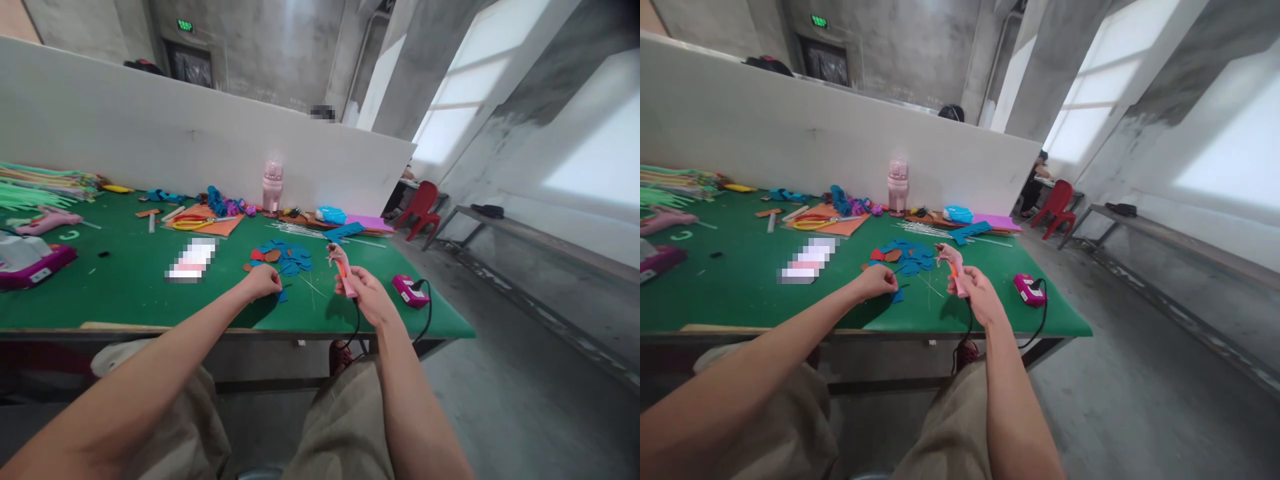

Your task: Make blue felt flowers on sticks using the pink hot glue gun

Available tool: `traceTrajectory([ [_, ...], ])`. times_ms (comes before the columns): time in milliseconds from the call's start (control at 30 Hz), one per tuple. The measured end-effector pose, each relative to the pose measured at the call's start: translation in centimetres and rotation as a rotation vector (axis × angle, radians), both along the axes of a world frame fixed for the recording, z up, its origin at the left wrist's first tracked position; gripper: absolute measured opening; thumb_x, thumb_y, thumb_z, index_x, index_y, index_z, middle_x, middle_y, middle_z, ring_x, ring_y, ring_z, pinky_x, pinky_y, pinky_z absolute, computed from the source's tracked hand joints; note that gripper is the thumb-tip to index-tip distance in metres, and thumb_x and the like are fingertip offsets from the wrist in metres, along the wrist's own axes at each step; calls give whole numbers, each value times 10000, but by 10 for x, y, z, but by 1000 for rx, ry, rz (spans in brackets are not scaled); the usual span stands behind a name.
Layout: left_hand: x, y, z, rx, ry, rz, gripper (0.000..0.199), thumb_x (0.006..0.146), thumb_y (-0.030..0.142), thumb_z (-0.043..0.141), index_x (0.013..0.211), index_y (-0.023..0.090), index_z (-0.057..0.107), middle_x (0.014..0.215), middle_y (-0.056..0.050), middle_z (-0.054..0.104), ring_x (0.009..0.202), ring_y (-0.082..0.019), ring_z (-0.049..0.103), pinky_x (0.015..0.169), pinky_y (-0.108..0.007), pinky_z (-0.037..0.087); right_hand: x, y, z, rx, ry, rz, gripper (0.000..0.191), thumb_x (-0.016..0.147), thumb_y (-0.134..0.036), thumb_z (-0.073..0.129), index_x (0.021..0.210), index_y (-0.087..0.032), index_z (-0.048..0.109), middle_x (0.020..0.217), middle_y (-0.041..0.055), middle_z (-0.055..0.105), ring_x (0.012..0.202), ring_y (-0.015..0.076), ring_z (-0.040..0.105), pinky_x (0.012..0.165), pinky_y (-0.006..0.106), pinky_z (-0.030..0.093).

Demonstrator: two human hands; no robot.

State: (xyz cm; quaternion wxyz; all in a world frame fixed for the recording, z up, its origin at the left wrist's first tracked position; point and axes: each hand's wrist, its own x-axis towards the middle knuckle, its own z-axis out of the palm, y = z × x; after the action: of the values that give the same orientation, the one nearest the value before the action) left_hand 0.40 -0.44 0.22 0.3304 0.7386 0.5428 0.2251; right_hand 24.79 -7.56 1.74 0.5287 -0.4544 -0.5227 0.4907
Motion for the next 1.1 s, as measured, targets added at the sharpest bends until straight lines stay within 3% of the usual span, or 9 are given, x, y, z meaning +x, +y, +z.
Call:
traceTrajectory([
  [100,0,1,1,34,41,-23,62,481,135,603,432,173,607,417,9,542,442,-118,465,439,-219,296,-11,-5,2,-24,20,89,288,720,-390,595,910,-186,523,666,-17,539,594,101,526,691,295,480],
  [200,-1,2,0,47,72,-43,48,496,150,601,459,170,625,448,0,567,465,-128,487,451,-222,305,-18,-9,4,-50,54,157,274,746,-413,564,900,-190,528,516,-62,436,494,87,463,570,250,462],
  [333,-3,3,-2,56,109,-60,54,523,172,594,514,160,646,492,-10,598,516,-141,523,476,-218,327,-24,-13,8,-29,-95,207,319,767,-437,519,978,-197,525,675,-14,568,454,67,457,421,188,354],
  [433,-3,4,-3,56,142,-71,77,535,183,592,557,150,658,524,-13,617,544,-145,540,484,-213,337,-26,-13,8,-18,-302,208,369,756,-422,530,1036,-183,506,786,19,617,424,57,447,393,183,320],
  [733,-3,6,-4,52,220,-94,146,577,206,575,643,128,680,602,-29,653,603,-152,571,513,-211,365,-34,-13,9,167,-735,137,352,778,-311,491,1110,-195,496,832,29,639,524,113,517,518,222,389],
  [900,-3,4,-2,59,239,-105,152,591,193,563,657,125,682,623,-35,660,616,-150,576,516,-209,367,-36,-14,11,243,-852,121,327,793,-305,478,1095,-184,509,879,50,634,712,166,563,618,240,385],
  [1100,-3,4,-2,73,243,-108,147,593,179,562,662,124,680,630,-40,662,630,-153,583,520,-208,368,-40,-14,7,283,-931,129,314,798,-283,485,1088,-162,502,936,67,623,769,173,551,652,242,363],
])
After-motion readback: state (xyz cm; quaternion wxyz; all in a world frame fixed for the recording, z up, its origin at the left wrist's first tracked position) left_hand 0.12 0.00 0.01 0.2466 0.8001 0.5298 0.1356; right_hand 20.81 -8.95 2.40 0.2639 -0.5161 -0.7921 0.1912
